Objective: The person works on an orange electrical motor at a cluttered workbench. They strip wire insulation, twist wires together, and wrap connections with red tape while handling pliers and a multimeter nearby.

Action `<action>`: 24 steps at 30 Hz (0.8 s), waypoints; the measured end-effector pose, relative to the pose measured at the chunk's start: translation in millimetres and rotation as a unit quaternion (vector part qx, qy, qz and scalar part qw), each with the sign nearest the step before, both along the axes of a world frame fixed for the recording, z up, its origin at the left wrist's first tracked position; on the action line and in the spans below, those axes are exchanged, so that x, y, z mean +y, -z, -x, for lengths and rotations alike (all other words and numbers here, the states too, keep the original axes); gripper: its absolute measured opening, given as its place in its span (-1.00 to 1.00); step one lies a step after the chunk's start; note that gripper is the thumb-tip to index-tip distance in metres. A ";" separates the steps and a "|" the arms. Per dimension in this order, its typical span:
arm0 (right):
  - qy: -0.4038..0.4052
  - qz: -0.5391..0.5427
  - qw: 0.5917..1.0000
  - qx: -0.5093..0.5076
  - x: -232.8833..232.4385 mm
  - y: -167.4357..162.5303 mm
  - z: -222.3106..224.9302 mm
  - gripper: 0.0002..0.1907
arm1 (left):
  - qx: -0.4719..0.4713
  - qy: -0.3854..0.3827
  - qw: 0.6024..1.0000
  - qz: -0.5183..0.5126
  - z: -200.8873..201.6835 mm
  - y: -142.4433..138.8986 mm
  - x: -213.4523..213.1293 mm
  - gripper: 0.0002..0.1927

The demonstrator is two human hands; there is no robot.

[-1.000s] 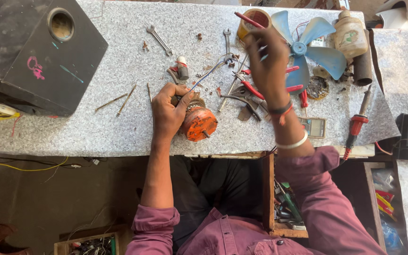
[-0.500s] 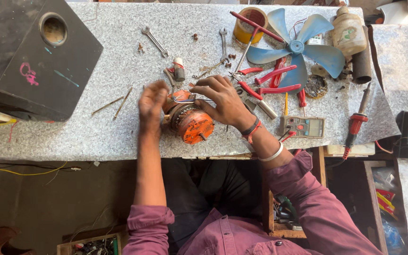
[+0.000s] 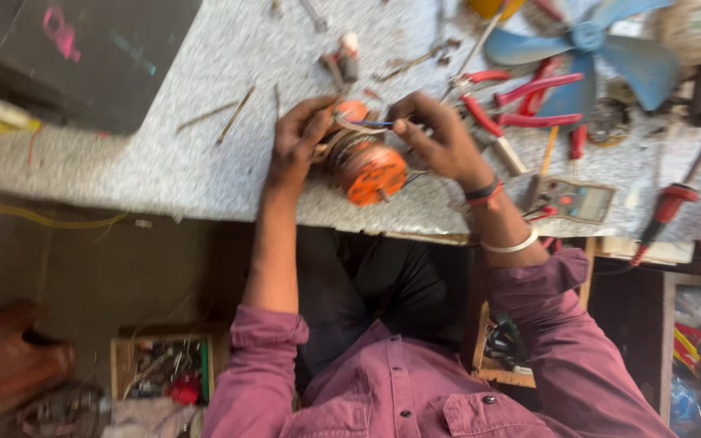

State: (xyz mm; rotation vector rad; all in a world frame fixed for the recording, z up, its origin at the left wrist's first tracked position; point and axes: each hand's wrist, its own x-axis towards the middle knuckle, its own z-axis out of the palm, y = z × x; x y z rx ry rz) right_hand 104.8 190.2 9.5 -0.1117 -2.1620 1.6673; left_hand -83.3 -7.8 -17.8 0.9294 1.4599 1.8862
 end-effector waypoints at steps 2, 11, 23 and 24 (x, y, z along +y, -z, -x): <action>-0.020 0.033 0.999 0.023 0.3 -2.9 -2.5 -0.76 | -0.029 0.026 0.999 -0.011 -3.2 -2.4 -1.3 -0.49; -0.011 -0.077 0.997 0.002 0.4 -11.7 -7.0 -0.75 | 0.006 0.047 0.998 -0.035 -7.1 -6.9 3.4 -0.49; 0.006 -0.035 0.999 -0.005 2.5 -7.2 -3.3 -0.73 | 0.057 0.026 0.998 -0.005 20.0 -14.1 15.3 -0.25; 0.013 -0.024 0.999 -0.017 3.0 -6.6 -3.5 -0.73 | 0.028 0.035 0.999 0.020 26.9 -14.4 22.3 -0.18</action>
